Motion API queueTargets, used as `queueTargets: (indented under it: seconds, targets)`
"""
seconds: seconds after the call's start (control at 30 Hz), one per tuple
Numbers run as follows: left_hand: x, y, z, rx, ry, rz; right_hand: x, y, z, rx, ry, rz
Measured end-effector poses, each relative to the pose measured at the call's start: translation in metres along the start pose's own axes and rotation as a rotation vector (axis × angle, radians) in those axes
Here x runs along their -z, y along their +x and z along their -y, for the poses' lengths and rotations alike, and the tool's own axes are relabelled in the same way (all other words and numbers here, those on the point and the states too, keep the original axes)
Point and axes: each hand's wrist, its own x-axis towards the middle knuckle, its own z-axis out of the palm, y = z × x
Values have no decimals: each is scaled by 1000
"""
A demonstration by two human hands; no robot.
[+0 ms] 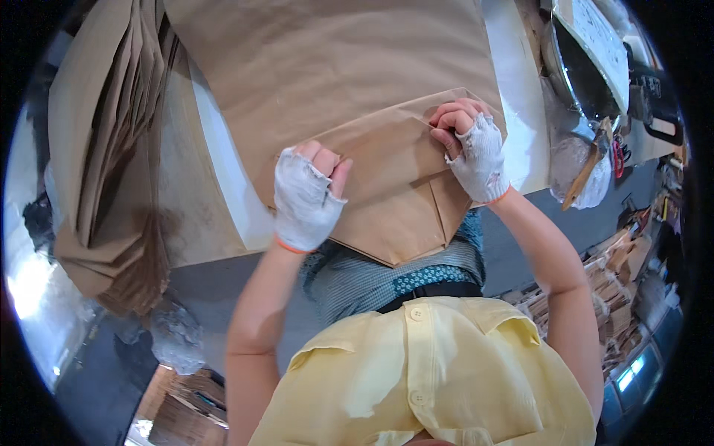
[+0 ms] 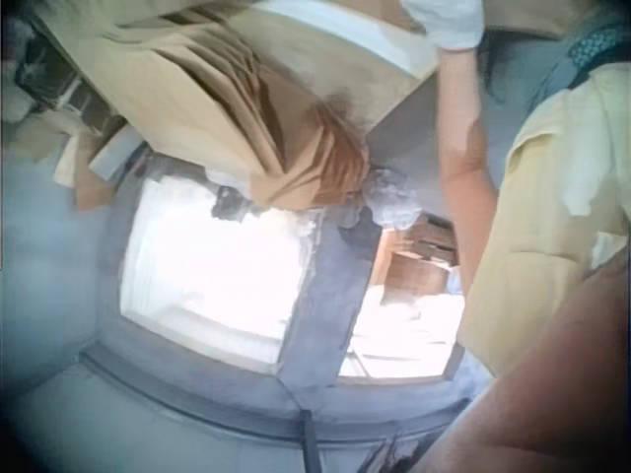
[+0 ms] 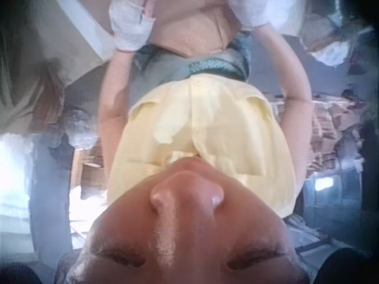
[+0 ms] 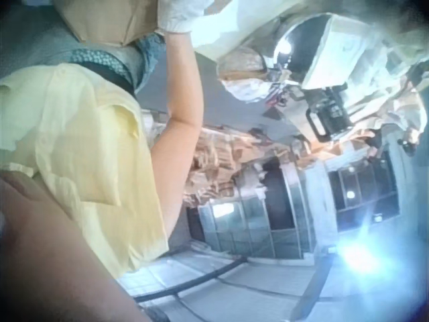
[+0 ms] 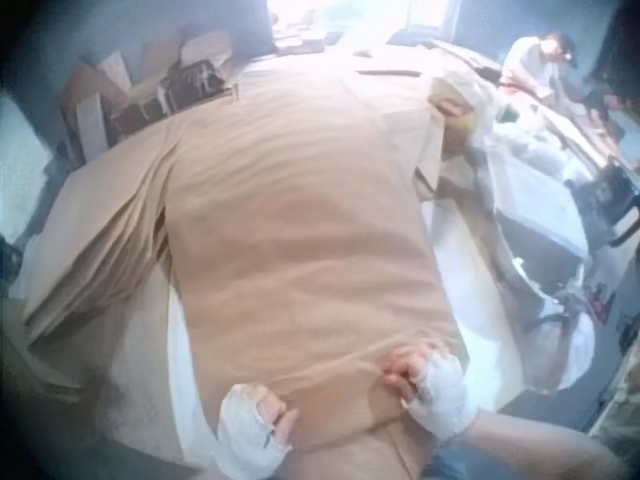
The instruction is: The person repeatedly folds the top flaps of brown paper envelopes and applies a liquid adhesive with a brush to seal them. The sealed envelopes are stacked on the table. The person handles envelopes one at a time and uses a brush and a small container of adhesive.
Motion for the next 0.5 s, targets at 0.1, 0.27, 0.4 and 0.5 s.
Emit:
queueTargets:
  seconds: [0.1, 0.27, 0.4, 0.5]
  targets:
    - [-9, 1, -5, 6, 249, -68, -11, -7, 6, -67, -108, -25]
    - [-15, 12, -19, 219, 489, -75, -12, 11, 18, -135, -199, -130]
    - [-30, 24, -28, 253, 416, -176, -24, 22, 29, -280, -271, -172]
    - [-50, 24, -55, 40, 148, -80, -30, 20, 24, -236, -269, -180]
